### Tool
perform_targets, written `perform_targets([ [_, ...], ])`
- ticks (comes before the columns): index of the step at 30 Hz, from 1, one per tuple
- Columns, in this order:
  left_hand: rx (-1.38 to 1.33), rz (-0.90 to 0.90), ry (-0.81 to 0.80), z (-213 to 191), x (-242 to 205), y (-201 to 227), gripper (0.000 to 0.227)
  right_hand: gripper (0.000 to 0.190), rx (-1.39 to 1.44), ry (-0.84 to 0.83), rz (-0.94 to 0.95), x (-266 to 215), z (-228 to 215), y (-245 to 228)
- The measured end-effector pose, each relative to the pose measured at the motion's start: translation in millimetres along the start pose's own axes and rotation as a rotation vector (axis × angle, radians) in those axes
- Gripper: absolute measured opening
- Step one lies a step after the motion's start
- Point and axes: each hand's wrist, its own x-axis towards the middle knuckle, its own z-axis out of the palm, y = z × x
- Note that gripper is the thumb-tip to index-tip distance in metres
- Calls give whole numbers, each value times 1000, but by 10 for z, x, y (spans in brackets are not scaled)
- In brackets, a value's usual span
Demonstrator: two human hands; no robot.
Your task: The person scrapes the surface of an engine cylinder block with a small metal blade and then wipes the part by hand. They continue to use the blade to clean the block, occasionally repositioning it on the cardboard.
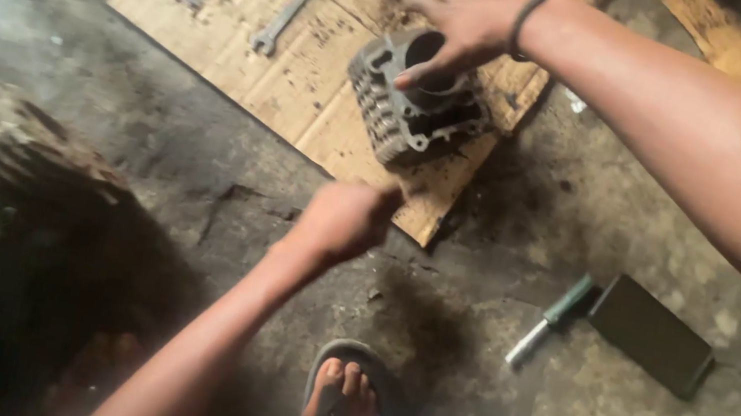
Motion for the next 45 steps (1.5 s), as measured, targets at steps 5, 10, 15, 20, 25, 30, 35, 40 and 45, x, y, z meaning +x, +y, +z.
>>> perform_targets([
  [5,-145,-268,198,-258,165,-92,19,138,20,-45,-125,236,199,-136],
  [10,37,-143,234,-383,367,-263,16,104,-32,105,-178,147,347,-120],
  [15,62,-49,274,-390,407,-304,13,82,27,293,-266,170,401,-53],
  [20,11,-122,171,-199,369,-209,14,84,27,334,-259,124,419,-69],
  [25,-164,-185,-13,-57,59,253,14,84,-28,331,-241,251,481,37],
  [30,-151,-337,298,-4,215,164,19,94,143,266,-202,173,505,-4],
  [35,-39,-236,51,505,66,357,12,95,145,224,-107,99,419,-61],
  [40,-357,-354,173,461,7,343,22,90,240,324,-115,172,516,-31],
  [45,-535,-419,378,208,120,219,34,88,201,441,-60,106,460,57],
])
